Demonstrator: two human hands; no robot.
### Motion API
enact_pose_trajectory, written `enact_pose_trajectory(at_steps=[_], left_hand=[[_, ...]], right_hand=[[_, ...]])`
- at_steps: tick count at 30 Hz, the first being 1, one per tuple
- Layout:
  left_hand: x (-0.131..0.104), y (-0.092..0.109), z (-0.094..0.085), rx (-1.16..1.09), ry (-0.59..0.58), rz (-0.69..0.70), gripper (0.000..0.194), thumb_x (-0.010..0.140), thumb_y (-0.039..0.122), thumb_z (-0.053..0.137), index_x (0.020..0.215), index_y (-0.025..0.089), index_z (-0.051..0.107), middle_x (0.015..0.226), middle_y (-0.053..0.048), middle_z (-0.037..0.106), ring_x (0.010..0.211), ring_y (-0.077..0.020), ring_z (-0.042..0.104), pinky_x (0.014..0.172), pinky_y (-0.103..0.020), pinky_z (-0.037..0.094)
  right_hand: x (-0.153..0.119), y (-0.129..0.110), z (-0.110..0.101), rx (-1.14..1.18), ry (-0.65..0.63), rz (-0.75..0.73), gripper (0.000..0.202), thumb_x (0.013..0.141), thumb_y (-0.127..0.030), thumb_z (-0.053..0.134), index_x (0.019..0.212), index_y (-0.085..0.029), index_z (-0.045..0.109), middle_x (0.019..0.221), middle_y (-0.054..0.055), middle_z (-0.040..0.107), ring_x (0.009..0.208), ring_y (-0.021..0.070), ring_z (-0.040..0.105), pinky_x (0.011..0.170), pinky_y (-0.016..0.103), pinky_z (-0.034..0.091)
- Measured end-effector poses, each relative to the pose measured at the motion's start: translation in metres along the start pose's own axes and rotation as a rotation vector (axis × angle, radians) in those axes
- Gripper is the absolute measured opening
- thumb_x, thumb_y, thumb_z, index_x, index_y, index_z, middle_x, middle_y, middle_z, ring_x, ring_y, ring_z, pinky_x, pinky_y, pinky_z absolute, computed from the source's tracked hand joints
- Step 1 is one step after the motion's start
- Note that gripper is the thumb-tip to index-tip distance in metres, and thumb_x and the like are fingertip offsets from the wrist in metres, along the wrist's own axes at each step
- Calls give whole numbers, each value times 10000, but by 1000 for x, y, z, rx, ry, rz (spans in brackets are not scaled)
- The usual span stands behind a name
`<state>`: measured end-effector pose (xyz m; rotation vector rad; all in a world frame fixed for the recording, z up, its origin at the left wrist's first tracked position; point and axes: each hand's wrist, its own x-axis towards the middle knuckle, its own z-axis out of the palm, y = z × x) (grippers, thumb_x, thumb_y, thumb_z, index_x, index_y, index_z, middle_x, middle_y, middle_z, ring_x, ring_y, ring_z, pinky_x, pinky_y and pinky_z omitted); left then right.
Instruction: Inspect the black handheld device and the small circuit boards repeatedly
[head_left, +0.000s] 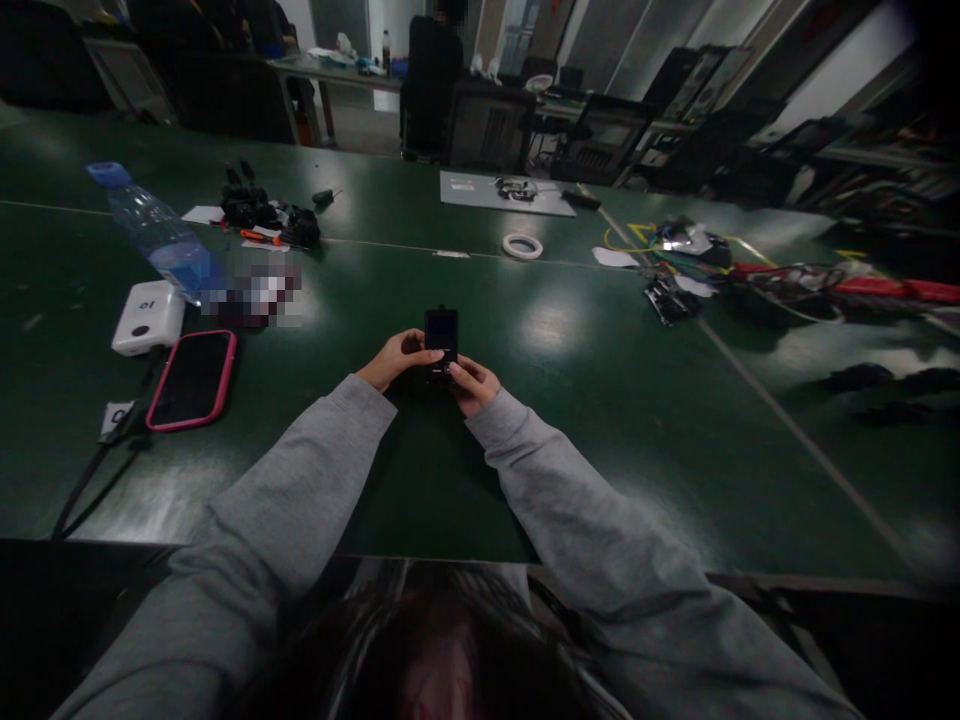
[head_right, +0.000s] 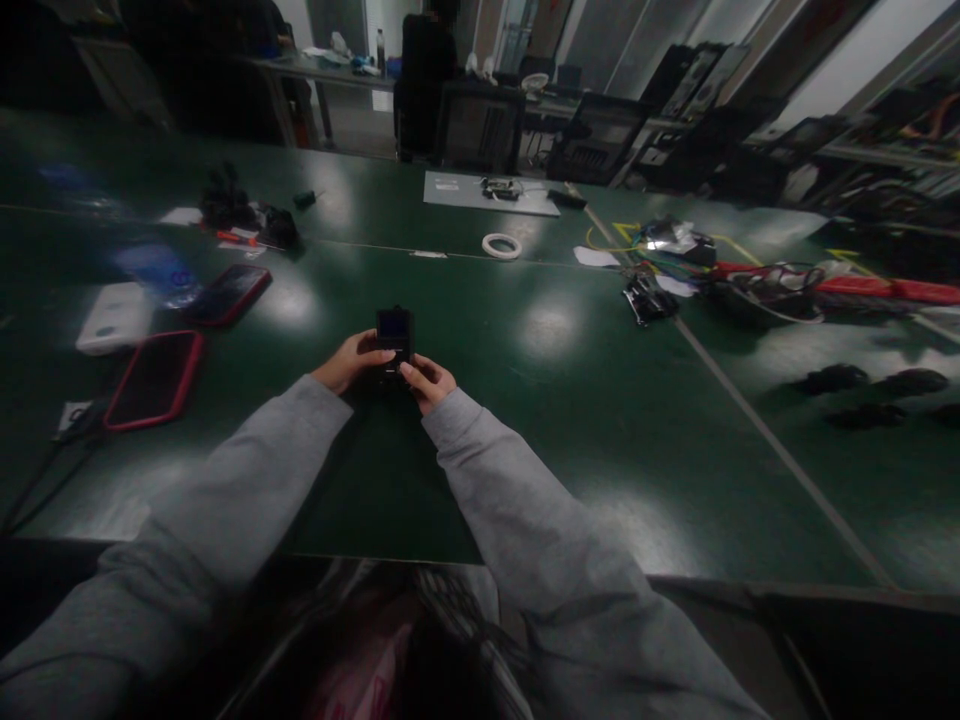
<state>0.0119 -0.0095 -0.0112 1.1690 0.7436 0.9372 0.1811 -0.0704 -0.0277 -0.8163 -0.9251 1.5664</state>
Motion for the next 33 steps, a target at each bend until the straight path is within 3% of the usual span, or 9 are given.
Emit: enact_pose_trajectory(at_steps=[5, 9, 11, 14, 17, 19, 23, 26, 33], left_hand=[[-2, 0, 4, -125, -38, 29, 455, 606, 326, 862, 990, 156, 687, 1035, -66, 698, 978, -196, 641, 921, -354, 452], [-1, -3, 5, -182, -58, 35, 466, 620, 333, 862, 1023, 177, 686, 1102, -66, 691, 999, -201, 644, 883, -338, 472], [1, -3, 7, -184, -34, 38, 461, 617, 333, 867, 1009, 178, 679, 1093, -62, 691, 999, -200, 641, 875, -332, 473], [2, -2, 11, -234, 34, 38, 495, 610, 370, 874, 1021, 199, 656, 1099, -49, 679, 1038, -193, 627, 898, -327, 469], [2, 2, 18, -357, 43, -30, 540, 645, 518, 827, 1059, 230, 634, 1083, -45, 674, 1065, -199, 619, 917, -352, 474], [1, 3, 22, -429, 35, -95, 560, 668, 624, 767, 1032, 218, 639, 1046, -70, 684, 1084, -235, 616, 926, -388, 481], [0, 4, 25, -489, 71, -174, 570, 666, 700, 720, 906, 188, 645, 954, -114, 699, 1093, -306, 616, 924, -451, 495], [2, 2, 25, -498, 93, -149, 519, 678, 636, 749, 907, 183, 639, 954, -107, 702, 1067, -296, 634, 930, -458, 505], [0, -1, 25, -461, 197, -108, 431, 651, 266, 844, 1014, 177, 628, 1048, -56, 698, 1025, -213, 651, 961, -409, 498]], right_hand=[[-1, 0, 5, 53, 100, -65, 536, 635, -451, 855, 1075, -256, 620, 1062, -4, 687, 1008, 168, 653, 975, 373, 512], [-2, -4, 8, 115, -51, 75, 623, 693, -600, 770, 1186, -284, 555, 1080, 26, 686, 950, 183, 683, 901, 379, 550], [0, -5, 6, 60, -59, 88, 683, 700, -636, 746, 1245, -291, 524, 1039, 27, 684, 864, 175, 692, 845, 367, 564], [7, -4, -1, -164, 170, -104, 772, 705, -605, 753, 1364, -332, 456, 1093, 22, 643, 853, 160, 663, 831, 364, 566], [11, -2, -11, -525, 387, -374, 782, 742, -553, 731, 1433, -320, 447, 1255, 75, 526, 1091, 219, 575, 998, 413, 498], [11, 1, -13, -765, 384, -511, 761, 766, -495, 708, 1456, -307, 444, 1259, 97, 465, 1167, 258, 505, 1070, 449, 441], [12, 9, -8, -1060, 227, -640, 842, 767, -345, 663, 1530, -240, 322, 1229, 130, 417, 1168, 295, 462, 1112, 524, 385], [12, 15, -1, -1085, 148, -611, 922, 711, -336, 696, 1526, -201, 286, 1259, 148, 390, 1189, 311, 443, 1112, 552, 378], [8, 15, 3, -844, 161, -453, 945, 625, -592, 792, 1404, -220, 408, 1271, 141, 437, 1220, 293, 455, 1143, 511, 358]])
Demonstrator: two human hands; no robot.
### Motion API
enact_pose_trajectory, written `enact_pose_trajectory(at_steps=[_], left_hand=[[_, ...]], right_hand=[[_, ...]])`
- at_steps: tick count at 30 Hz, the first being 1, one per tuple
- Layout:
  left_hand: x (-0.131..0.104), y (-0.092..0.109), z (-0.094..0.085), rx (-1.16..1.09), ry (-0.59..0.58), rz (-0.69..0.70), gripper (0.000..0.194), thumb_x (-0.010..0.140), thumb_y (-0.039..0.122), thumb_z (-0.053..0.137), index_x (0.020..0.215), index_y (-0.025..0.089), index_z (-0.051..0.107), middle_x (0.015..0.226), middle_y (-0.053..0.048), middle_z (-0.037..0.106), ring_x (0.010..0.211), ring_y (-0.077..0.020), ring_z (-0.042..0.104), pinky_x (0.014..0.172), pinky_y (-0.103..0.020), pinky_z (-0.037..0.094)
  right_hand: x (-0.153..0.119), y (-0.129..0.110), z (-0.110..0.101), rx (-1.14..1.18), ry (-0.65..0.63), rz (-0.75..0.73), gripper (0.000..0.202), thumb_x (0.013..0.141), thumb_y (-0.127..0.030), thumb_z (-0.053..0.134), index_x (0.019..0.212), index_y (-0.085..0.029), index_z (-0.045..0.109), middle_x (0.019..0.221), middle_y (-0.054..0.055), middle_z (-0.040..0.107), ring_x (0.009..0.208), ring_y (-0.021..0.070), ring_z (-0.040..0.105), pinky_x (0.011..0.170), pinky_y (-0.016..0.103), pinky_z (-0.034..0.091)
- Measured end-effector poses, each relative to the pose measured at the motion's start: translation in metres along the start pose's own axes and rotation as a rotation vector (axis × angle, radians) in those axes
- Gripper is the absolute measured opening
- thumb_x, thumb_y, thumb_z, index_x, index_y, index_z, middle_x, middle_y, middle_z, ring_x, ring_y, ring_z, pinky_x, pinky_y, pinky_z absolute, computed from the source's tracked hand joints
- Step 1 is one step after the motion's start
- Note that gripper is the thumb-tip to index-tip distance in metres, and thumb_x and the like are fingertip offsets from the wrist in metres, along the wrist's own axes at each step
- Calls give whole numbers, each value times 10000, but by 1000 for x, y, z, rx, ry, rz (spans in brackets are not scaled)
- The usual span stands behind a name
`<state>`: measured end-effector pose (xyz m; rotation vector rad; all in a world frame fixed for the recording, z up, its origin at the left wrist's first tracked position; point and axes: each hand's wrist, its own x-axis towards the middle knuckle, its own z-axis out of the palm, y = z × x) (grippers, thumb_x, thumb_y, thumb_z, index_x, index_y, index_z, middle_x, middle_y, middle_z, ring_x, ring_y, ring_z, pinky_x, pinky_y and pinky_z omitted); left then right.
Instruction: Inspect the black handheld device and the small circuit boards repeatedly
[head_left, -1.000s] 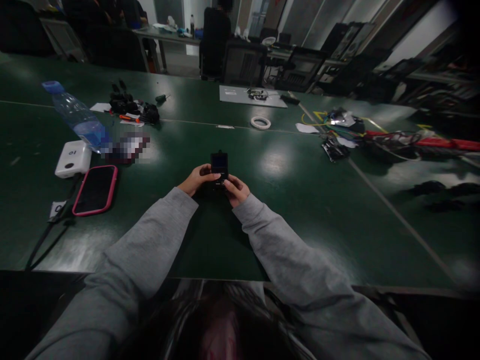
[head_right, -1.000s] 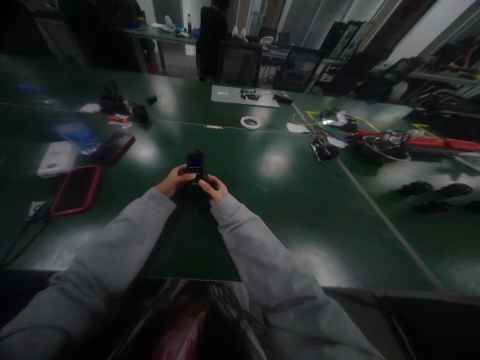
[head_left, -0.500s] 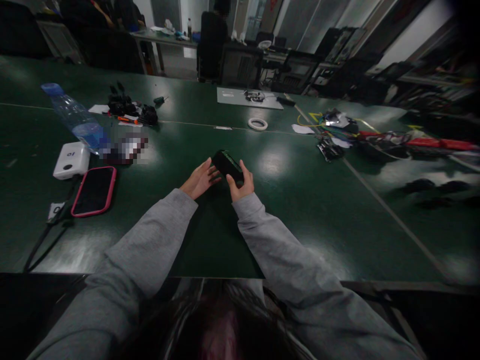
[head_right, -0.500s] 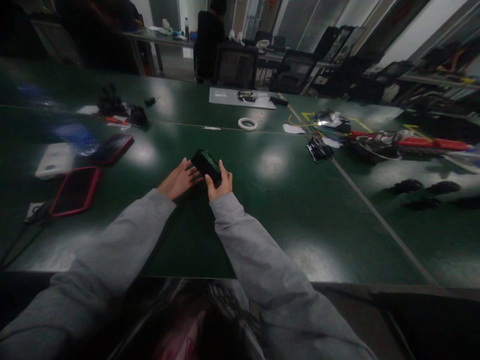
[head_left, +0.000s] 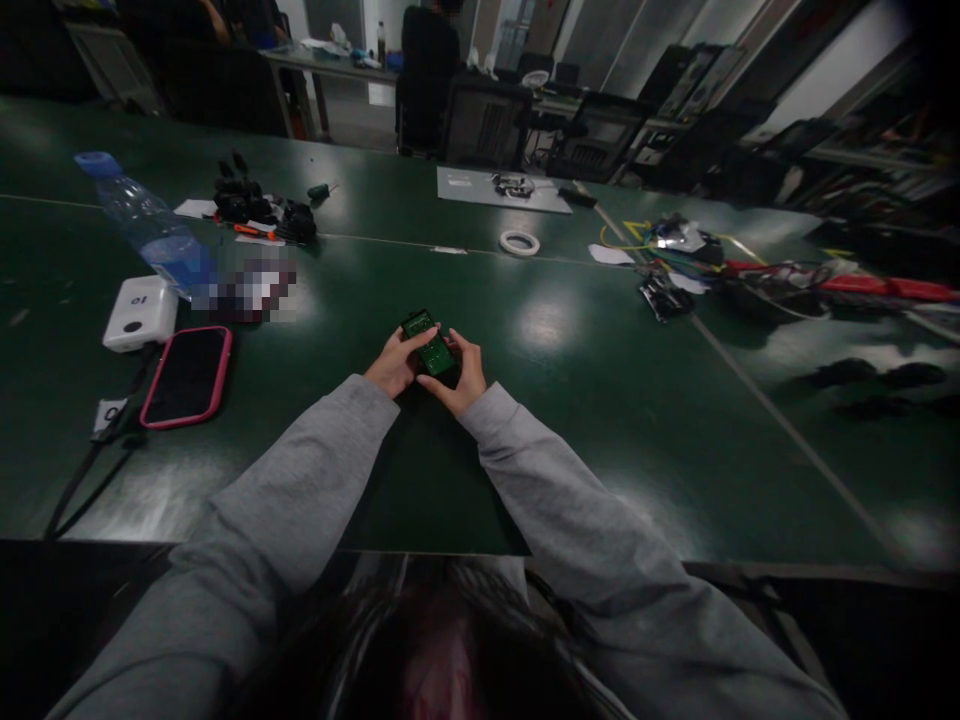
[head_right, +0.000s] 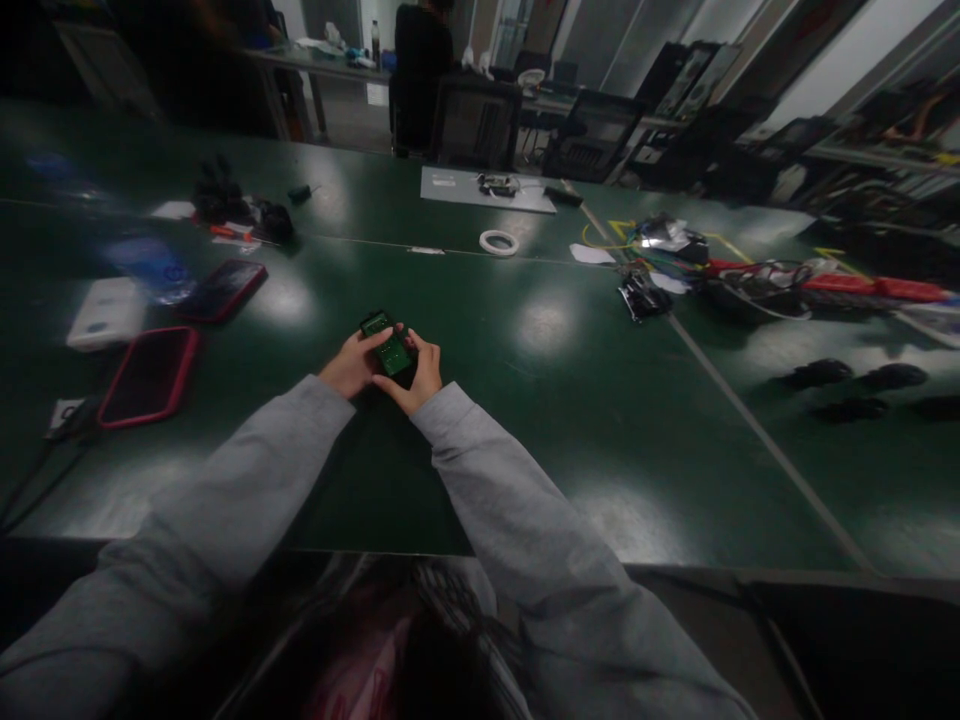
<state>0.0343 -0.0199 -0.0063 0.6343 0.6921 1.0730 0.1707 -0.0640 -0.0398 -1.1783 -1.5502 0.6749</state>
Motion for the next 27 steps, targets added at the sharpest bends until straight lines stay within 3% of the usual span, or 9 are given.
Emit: enact_pose_trajectory(at_steps=[6, 15, 22, 27], left_hand=[[1, 0, -1, -30, -48, 14, 374, 694, 252, 819, 1005, 171, 628, 1104, -72, 706, 1037, -223, 652, 974, -421, 489], [2, 2, -4, -43, -81, 29, 239, 785, 220, 743, 999, 159, 655, 1070, -71, 730, 941, -197, 673, 885, -368, 500], [-5, 10, 0, -61, -99, 5, 252, 778, 175, 722, 1026, 151, 681, 1141, -85, 720, 1003, -214, 668, 940, -385, 480], [-6, 10, 0, -43, -90, 18, 223, 779, 182, 720, 993, 125, 691, 1161, -108, 712, 1030, -224, 661, 956, -394, 476]], right_hand=[[1, 19, 2, 234, -46, 155, 777, 747, -623, 683, 1359, -231, 408, 1288, 120, 518, 1174, 236, 521, 1093, 445, 408], [4, 28, 5, 228, -15, 119, 810, 722, -747, 616, 1289, -222, 376, 1204, 137, 557, 999, 230, 591, 943, 474, 514], [7, 34, -4, 273, -141, 100, 793, 757, -648, 682, 1343, -234, 344, 1194, 119, 589, 1039, 224, 616, 976, 462, 514], [7, 33, -6, 308, -149, 116, 793, 749, -607, 716, 1348, -222, 366, 1091, 100, 637, 1021, 232, 647, 978, 473, 515]])
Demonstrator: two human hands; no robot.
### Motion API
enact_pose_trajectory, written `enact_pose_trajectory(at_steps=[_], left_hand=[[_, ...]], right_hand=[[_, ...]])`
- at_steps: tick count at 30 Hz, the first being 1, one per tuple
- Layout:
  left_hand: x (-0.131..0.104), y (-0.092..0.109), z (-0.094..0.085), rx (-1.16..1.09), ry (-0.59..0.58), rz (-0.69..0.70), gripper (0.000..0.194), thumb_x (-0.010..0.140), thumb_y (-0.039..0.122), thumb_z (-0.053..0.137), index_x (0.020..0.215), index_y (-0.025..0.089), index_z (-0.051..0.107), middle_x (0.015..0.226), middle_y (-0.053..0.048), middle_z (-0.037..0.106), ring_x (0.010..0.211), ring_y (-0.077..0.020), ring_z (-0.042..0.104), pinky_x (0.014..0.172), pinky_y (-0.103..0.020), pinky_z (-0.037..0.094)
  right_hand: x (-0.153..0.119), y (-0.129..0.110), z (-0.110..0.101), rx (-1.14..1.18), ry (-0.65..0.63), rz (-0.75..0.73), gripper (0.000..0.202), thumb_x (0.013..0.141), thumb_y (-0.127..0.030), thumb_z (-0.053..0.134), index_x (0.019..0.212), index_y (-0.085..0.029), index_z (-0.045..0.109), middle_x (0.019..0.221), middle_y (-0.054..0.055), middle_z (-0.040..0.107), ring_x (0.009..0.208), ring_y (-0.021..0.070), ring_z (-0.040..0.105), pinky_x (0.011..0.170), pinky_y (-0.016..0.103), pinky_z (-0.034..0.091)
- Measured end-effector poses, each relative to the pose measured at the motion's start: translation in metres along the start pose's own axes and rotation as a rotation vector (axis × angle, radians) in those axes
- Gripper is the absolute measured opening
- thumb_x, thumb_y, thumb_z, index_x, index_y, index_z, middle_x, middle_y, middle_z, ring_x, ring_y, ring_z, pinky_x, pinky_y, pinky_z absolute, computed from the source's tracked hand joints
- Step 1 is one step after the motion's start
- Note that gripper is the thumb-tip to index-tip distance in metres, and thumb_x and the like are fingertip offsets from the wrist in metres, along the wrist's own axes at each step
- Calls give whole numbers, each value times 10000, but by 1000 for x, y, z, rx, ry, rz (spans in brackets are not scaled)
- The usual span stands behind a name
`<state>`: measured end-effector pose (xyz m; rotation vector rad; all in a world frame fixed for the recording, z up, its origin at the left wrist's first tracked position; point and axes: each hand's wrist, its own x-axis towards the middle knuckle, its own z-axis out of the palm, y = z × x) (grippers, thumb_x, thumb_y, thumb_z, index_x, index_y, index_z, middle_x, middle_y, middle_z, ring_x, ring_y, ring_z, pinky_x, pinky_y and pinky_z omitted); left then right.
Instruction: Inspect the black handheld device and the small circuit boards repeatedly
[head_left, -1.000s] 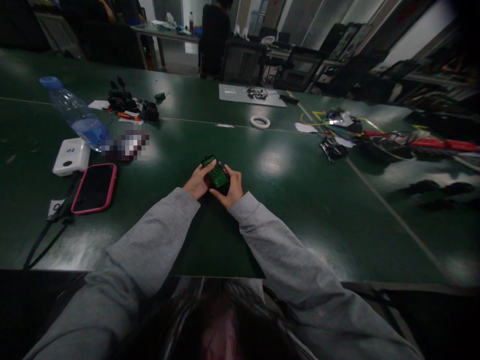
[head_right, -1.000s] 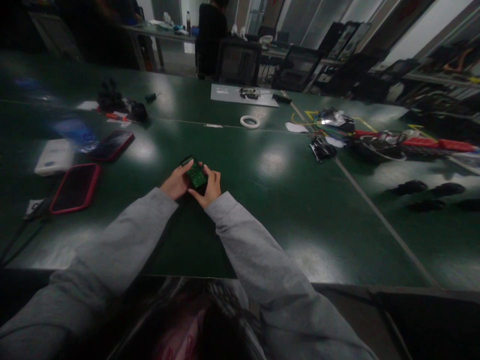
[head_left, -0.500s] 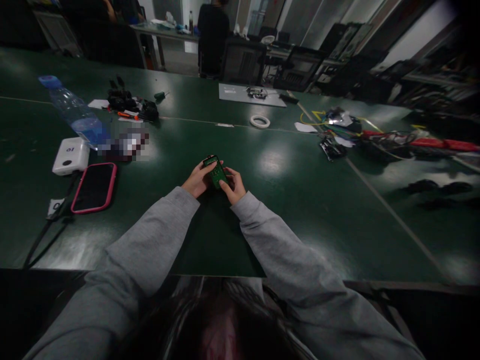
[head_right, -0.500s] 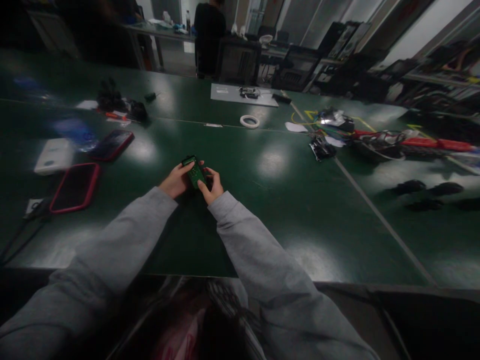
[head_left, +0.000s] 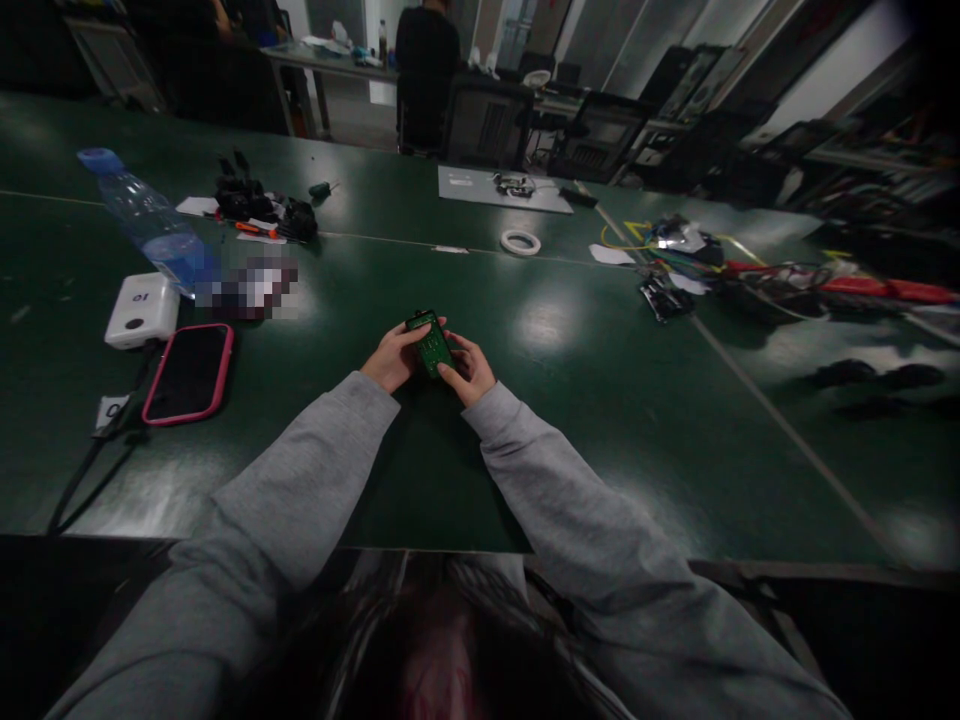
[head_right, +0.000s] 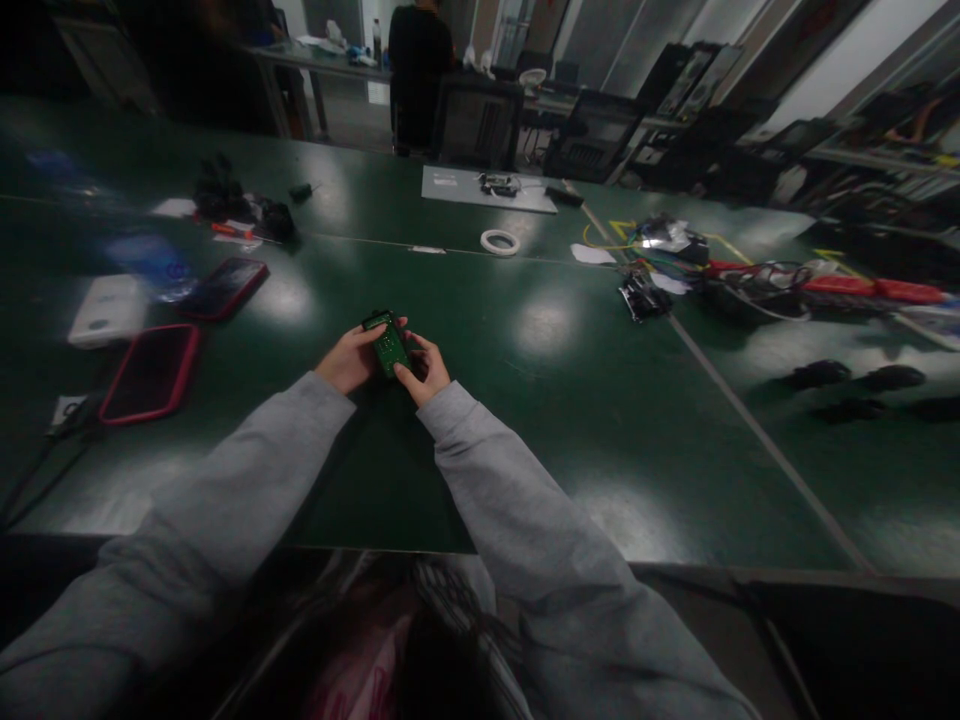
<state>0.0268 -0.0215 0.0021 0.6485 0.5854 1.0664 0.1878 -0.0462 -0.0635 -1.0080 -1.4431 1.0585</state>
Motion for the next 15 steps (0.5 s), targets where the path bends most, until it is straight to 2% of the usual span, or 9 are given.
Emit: enact_pose_trajectory(at_steps=[4, 9, 12, 15], left_hand=[[0, 0, 1, -26, -21, 19, 251, 764, 147, 717, 1011, 131, 676, 1129, -101, 722, 1010, -226, 671, 971, -420, 472], [2, -1, 2, -31, -26, 23, 219, 776, 163, 706, 992, 138, 674, 1080, -80, 725, 958, -190, 664, 916, -360, 479], [4, -3, 3, -30, 0, 12, 185, 797, 241, 713, 964, 174, 672, 949, -43, 720, 848, -158, 653, 840, -320, 474], [4, -5, 8, -52, 11, -55, 265, 840, 436, 680, 969, 205, 671, 858, -34, 698, 815, -167, 644, 809, -322, 474]], right_hand=[[-3, 0, 1, 8, 25, -21, 778, 744, -597, 727, 1334, -220, 389, 1055, 96, 647, 996, 232, 661, 950, 469, 529], [-4, -1, 5, -96, 95, -77, 740, 799, -584, 668, 1357, -212, 357, 1075, 108, 634, 990, 216, 655, 920, 443, 542], [0, -8, 7, -368, 277, -267, 654, 838, -499, 615, 1363, -201, 364, 1153, 132, 584, 1049, 229, 613, 935, 449, 526], [3, -19, 8, -710, 407, -511, 574, 829, -352, 579, 1343, -165, 404, 1195, 159, 537, 1105, 267, 543, 947, 487, 500]])
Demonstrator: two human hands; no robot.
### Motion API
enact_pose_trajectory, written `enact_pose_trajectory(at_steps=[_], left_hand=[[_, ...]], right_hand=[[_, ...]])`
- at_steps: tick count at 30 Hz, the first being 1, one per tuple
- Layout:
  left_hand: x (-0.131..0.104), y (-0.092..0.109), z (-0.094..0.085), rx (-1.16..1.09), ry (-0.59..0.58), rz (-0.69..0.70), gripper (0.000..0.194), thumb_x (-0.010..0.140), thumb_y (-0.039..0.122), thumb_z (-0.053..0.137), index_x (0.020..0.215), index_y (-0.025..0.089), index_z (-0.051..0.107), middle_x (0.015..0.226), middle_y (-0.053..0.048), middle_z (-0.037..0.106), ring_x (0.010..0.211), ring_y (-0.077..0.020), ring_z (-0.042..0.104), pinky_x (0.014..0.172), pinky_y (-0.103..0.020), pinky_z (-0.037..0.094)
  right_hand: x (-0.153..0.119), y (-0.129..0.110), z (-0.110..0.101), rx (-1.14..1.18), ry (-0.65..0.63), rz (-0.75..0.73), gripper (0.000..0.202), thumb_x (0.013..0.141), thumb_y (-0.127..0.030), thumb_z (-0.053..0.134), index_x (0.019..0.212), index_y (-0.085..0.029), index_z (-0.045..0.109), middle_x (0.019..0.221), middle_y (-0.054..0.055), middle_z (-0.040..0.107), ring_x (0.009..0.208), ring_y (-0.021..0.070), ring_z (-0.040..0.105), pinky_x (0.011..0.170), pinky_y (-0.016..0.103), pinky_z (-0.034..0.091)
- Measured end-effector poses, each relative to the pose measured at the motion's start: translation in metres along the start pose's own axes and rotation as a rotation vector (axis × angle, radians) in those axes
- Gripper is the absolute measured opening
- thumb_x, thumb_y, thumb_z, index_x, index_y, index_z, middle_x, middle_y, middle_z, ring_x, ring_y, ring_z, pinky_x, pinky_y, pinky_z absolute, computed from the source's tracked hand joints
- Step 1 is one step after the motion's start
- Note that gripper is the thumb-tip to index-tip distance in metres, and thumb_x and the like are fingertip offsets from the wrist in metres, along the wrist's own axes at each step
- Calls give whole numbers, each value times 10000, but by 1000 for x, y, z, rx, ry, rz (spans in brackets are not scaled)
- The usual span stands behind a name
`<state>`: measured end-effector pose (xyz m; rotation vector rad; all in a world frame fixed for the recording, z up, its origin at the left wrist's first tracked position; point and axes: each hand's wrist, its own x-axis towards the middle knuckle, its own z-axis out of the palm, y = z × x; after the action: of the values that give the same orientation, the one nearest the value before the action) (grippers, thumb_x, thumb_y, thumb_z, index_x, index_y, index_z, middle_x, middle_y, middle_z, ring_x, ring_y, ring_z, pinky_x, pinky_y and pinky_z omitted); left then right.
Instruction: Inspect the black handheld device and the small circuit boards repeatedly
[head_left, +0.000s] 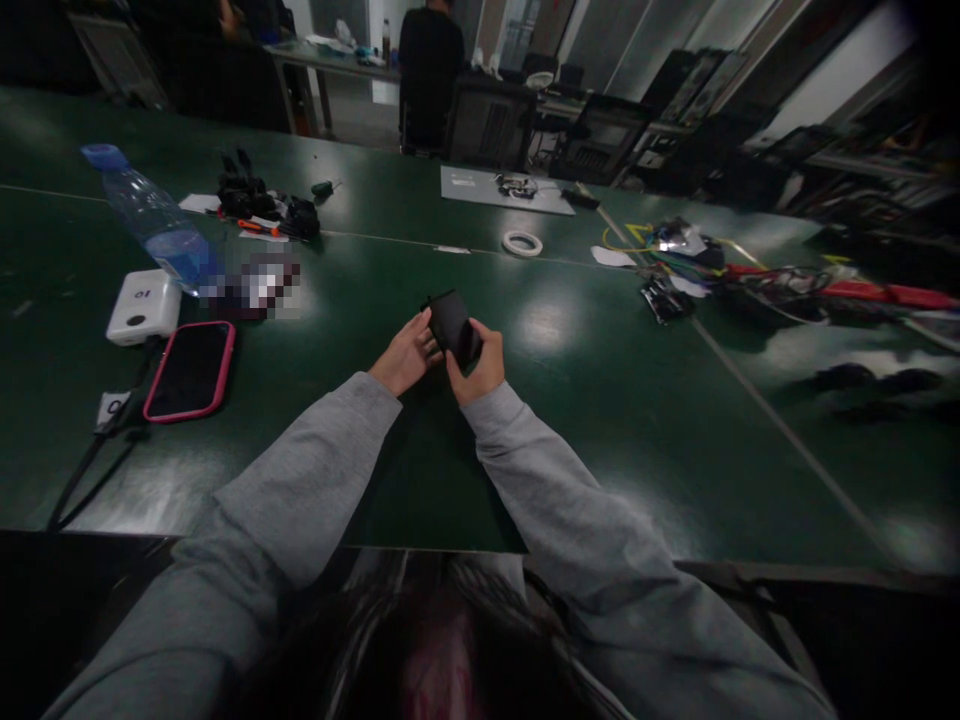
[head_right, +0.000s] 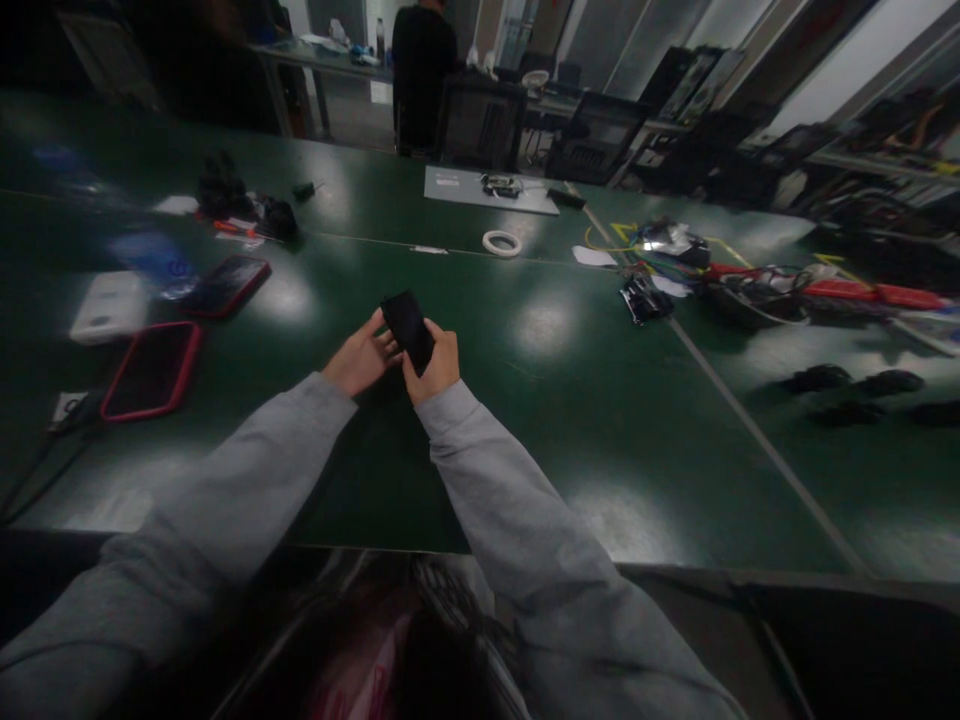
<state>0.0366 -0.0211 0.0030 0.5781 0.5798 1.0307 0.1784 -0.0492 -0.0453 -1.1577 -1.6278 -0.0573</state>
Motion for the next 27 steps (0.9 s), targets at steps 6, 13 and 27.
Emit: enact_pose_trajectory(at_steps=[6, 13, 27], left_hand=[[-2, -4, 1, -99, 4, -125, 744, 801, 803, 445, 1096, 156, 668, 874, -111, 704, 998, -280, 650, 947, -419, 480], [-1, 1, -13, -123, 77, -133, 878, 739, 915, 285, 958, 150, 654, 760, -99, 670, 934, -277, 646, 897, -453, 509], [5, -3, -18, -129, 12, -57, 716, 809, 840, 325, 844, 196, 636, 663, -36, 612, 646, -146, 605, 621, -286, 504]], right_hand=[[-1, -23, -3, -217, -96, -224, 537, 815, -288, 604, 1315, -144, 471, 1124, 138, 554, 1028, 257, 520, 873, 442, 497], [-7, -41, -9, -131, -133, -243, 652, 893, -564, 543, 1396, -177, 395, 1267, 146, 492, 1173, 272, 487, 947, 450, 465], [6, -68, -32, 20, -149, -390, 368, 971, -253, 302, 706, -221, 555, 732, 56, 552, 720, 167, 516, 650, 334, 402]])
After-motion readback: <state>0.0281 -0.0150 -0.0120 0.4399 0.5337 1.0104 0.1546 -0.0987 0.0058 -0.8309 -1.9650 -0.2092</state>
